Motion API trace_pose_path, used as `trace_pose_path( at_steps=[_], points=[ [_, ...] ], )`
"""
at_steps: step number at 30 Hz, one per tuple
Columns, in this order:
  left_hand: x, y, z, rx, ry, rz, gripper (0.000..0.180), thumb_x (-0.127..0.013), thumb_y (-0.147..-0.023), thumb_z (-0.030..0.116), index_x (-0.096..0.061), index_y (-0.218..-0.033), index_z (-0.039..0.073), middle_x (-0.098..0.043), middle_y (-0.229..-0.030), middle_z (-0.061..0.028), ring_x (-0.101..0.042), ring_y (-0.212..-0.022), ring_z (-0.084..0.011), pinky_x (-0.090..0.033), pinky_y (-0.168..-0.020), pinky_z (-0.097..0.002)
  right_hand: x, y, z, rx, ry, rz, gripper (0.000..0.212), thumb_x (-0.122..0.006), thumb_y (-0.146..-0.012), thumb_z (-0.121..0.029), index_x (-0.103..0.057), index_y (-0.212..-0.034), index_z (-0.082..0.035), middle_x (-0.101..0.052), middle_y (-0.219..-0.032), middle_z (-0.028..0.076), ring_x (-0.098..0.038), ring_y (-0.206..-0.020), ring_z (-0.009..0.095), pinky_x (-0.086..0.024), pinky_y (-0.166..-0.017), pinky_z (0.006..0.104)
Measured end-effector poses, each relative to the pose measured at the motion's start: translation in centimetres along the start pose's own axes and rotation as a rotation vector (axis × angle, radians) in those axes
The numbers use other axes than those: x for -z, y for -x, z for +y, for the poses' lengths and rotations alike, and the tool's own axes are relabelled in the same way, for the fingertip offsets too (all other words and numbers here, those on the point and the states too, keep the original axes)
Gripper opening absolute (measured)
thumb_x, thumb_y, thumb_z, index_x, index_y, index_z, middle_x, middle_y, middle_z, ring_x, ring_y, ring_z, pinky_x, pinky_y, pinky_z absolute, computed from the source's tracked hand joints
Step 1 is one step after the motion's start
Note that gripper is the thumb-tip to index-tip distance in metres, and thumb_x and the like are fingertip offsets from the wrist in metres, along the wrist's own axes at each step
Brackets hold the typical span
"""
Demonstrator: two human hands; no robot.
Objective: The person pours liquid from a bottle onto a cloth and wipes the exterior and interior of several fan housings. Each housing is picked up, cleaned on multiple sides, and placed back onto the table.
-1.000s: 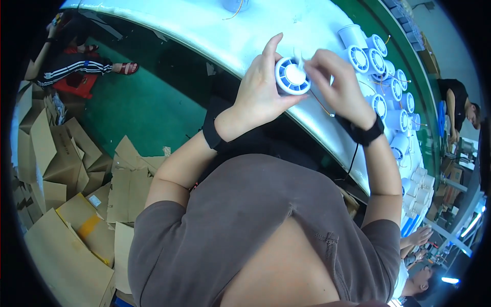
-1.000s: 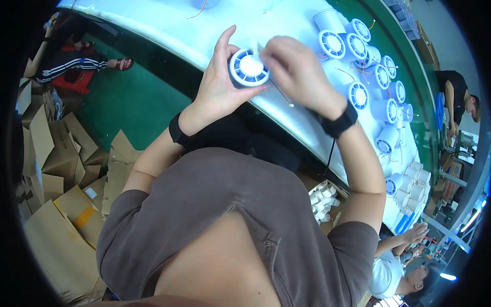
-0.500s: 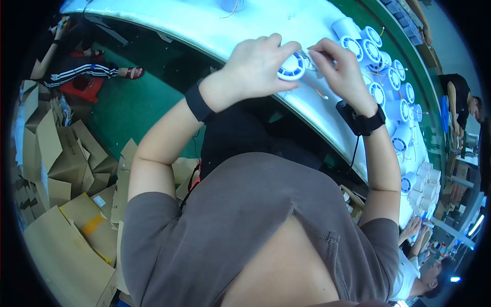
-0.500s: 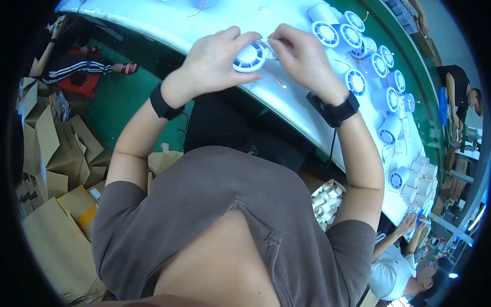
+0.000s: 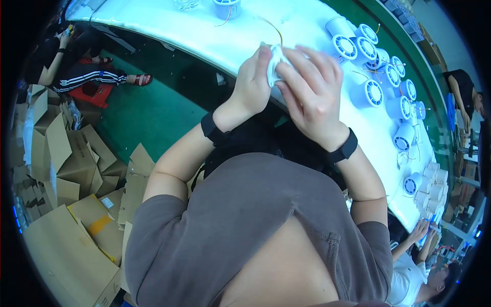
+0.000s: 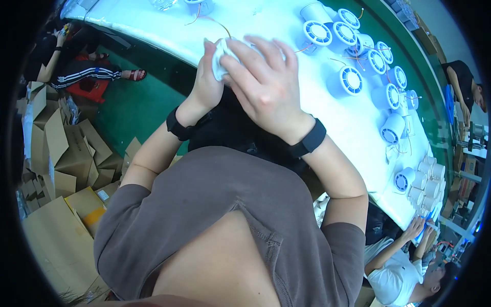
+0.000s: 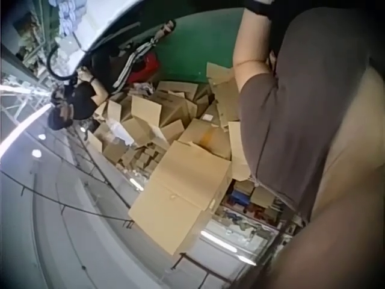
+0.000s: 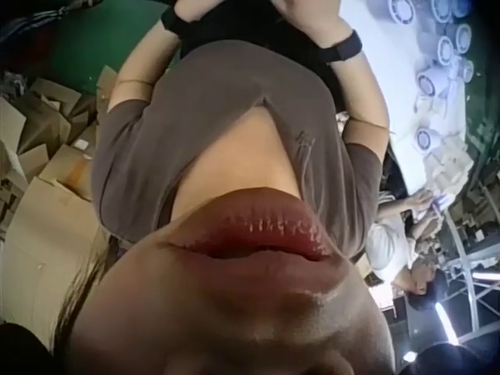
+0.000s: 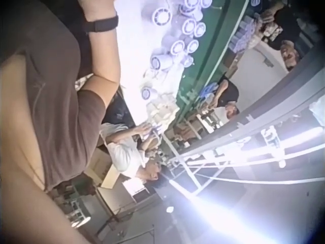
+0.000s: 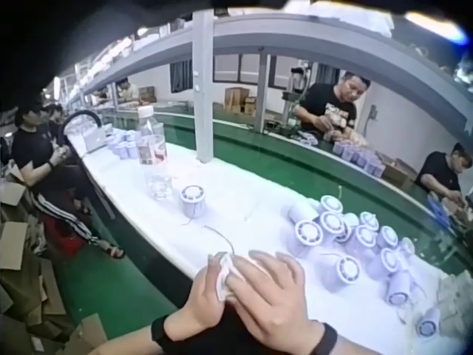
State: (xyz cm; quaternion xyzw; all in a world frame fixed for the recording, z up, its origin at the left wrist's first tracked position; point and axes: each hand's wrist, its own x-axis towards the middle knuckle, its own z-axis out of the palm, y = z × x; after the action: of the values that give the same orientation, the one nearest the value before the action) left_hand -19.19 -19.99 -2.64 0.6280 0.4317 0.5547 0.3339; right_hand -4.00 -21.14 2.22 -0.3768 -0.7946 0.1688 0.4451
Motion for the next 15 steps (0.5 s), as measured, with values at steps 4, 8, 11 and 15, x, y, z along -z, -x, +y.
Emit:
trace_pose_path(
  at_steps=[4,8,11,15],
  points=[
    [-0.4,-0.1,0.8,-0.261,-0.064,0.071,0.042,-0.027,-0.086,0.033,-0.046,-0.090,-0.004,-0.051,-0.063,-0.0154,-0.051,-0.054,-0.0276,-0.039,-0.050,-0.0284,-0.2,-0.5,0.5,-0.130,-0.061,-0.139,0.026,-0.040,-0.086,-0.022,-0.054,-0.092,-0.002,-0.058,-0.081,0.013,-0.056,-0.075,0.021,-0.042,-0.062,0.0242],
    [-0.4,-0.6,0.7,-0.486,-0.085,0.014,0.042,-0.029,-0.085,0.035,-0.045,-0.092,-0.003,-0.051,-0.063,-0.0148,-0.052,-0.054,-0.0275,-0.040,-0.049,-0.0282,0.6,-0.2,1.2,-0.613,-0.740,-0.371,0.034,-0.033,-0.087,-0.029,-0.052,-0.094,-0.001,-0.057,-0.080,0.014,-0.056,-0.074,0.023,-0.043,-0.063,0.0270],
    [-0.6,-1.0,0.8,-0.646,-0.017,-0.029,0.043,-0.029,-0.084,0.036,-0.044,-0.094,-0.003,-0.052,-0.065,-0.0148,-0.052,-0.054,-0.0259,-0.040,-0.049,-0.0286,1.6,0.1,1.6,-0.782,-1.041,-0.385,0.037,-0.030,-0.088,-0.030,-0.052,-0.095,-0.001,-0.057,-0.079,0.015,-0.056,-0.073,0.023,-0.043,-0.064,0.0287],
    [-1.5,-1.7,0.9,-0.338,0.166,0.061,0.047,-0.024,-0.085,0.040,-0.044,-0.096,-0.002,-0.053,-0.071,-0.0110,-0.052,-0.058,-0.0176,-0.039,-0.051,-0.0253,3.2,-0.4,2.0,-0.588,-0.847,-0.116,0.036,-0.029,-0.088,-0.027,-0.050,-0.097,0.002,-0.058,-0.077,0.015,-0.057,-0.069,0.023,-0.043,-0.066,0.0307]
  ],
)
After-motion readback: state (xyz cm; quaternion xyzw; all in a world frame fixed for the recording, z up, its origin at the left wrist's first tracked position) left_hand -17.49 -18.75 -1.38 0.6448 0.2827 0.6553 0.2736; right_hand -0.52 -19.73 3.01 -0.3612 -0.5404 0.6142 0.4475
